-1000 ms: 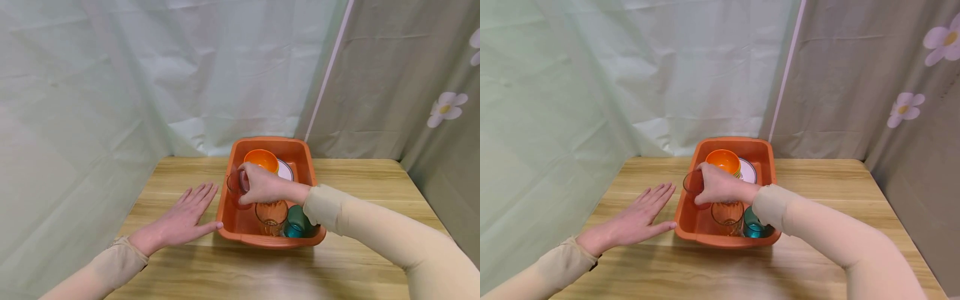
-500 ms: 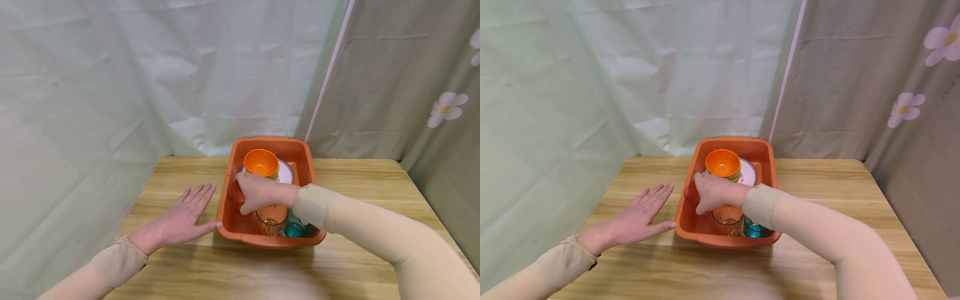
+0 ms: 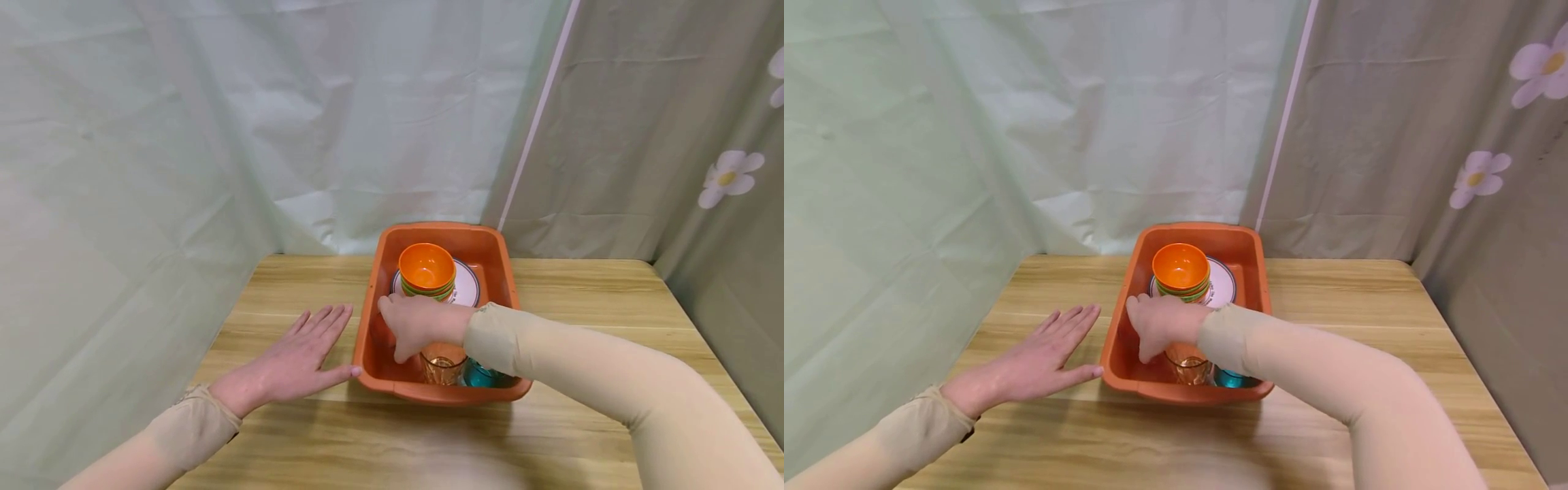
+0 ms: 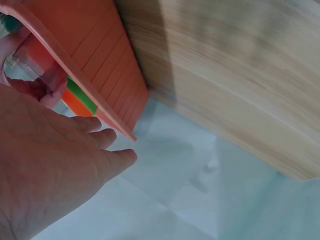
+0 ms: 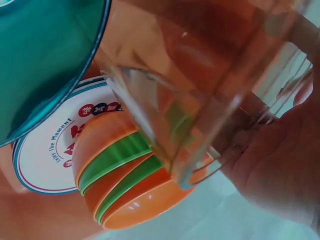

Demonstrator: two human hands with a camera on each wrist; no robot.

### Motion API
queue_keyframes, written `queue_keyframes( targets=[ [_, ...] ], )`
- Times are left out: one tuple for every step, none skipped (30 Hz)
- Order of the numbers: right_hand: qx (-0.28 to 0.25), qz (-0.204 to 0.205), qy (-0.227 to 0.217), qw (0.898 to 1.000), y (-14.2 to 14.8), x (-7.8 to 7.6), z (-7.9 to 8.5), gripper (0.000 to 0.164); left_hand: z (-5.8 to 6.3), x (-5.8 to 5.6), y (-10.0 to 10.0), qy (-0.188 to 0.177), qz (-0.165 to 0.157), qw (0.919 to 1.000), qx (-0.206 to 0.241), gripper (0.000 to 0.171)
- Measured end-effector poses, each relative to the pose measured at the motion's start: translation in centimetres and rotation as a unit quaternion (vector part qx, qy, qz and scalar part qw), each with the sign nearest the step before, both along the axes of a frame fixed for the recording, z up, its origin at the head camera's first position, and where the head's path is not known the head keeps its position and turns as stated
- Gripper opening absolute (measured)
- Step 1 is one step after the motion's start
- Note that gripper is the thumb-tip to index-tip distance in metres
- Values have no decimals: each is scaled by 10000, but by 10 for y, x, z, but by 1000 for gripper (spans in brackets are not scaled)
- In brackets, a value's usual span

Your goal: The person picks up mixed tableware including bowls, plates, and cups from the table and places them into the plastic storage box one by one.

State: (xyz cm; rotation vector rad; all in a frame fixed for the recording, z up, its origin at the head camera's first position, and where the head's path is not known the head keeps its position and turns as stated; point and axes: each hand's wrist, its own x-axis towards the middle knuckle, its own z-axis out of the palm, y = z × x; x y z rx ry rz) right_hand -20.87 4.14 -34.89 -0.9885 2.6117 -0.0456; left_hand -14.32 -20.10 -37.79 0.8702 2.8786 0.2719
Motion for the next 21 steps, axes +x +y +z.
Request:
queue_keyframes(
  targets=[
    [87,18,70,9999,-1,0,-1,72,0,0,0,-11,8,10000,0,102],
    [177,45,152,9997,-2,0,-2,73,0,0,0,-23,14,10000,0,102],
    [237,74,221,9994,-2,0,-3,73,-1,0,0,-30,21,10000,-9,102],
    [286,107,287,9991,-3,0,-4,72,-1,1,0,-34,27,10000,-16,101],
    [329,132,335,9988,-3,0,-4,71,-1,1,-1,-40,34,10000,-19,101],
    [361,144,377,9985,-3,0,-5,71,-1,1,-1,-50,42,10000,-22,102],
    [382,154,409,9983,-3,0,-5,71,-1,1,-1,-52,43,10000,-13,102],
    [387,154,419,9983,-4,1,-5,70,-1,1,-1,-56,46,10000,-13,102],
    [399,150,428,9982,-4,1,-5,70,-1,1,-1,-63,49,10000,-8,102],
    [414,142,431,9981,-5,1,-5,70,-1,1,-1,-67,52,10000,-2,102],
    [443,135,437,9980,-5,1,-5,70,-1,1,-1,-71,50,10000,1,102],
    [478,131,451,9978,-6,1,-5,70,-1,0,-1,-73,50,10000,2,102],
    [509,133,456,9976,-6,2,-5,70,-1,0,-1,-74,48,10000,2,102],
    [550,131,468,9973,-7,2,-6,71,-1,0,-1,-78,45,10000,-3,102],
    [598,126,486,9969,-7,2,-6,72,-1,0,-1,-85,43,10000,-3,101],
    [638,116,502,9966,-8,2,-7,72,-1,0,-1,-90,41,10000,1,101],
    [676,109,532,9962,-8,3,-7,73,-1,0,-1,-98,41,9999,2,101],
    [698,95,549,9960,-9,3,-8,73,-1,1,-1,-102,42,9999,6,101],
    [721,87,570,9957,-9,3,-8,73,-1,1,-1,-106,44,9999,8,101],
    [735,70,586,9955,-9,4,-9,72,-1,1,-1,-112,44,9999,12,101],
    [761,70,606,9952,-10,3,-10,73,-1,1,0,-113,47,9999,11,101]
  ],
)
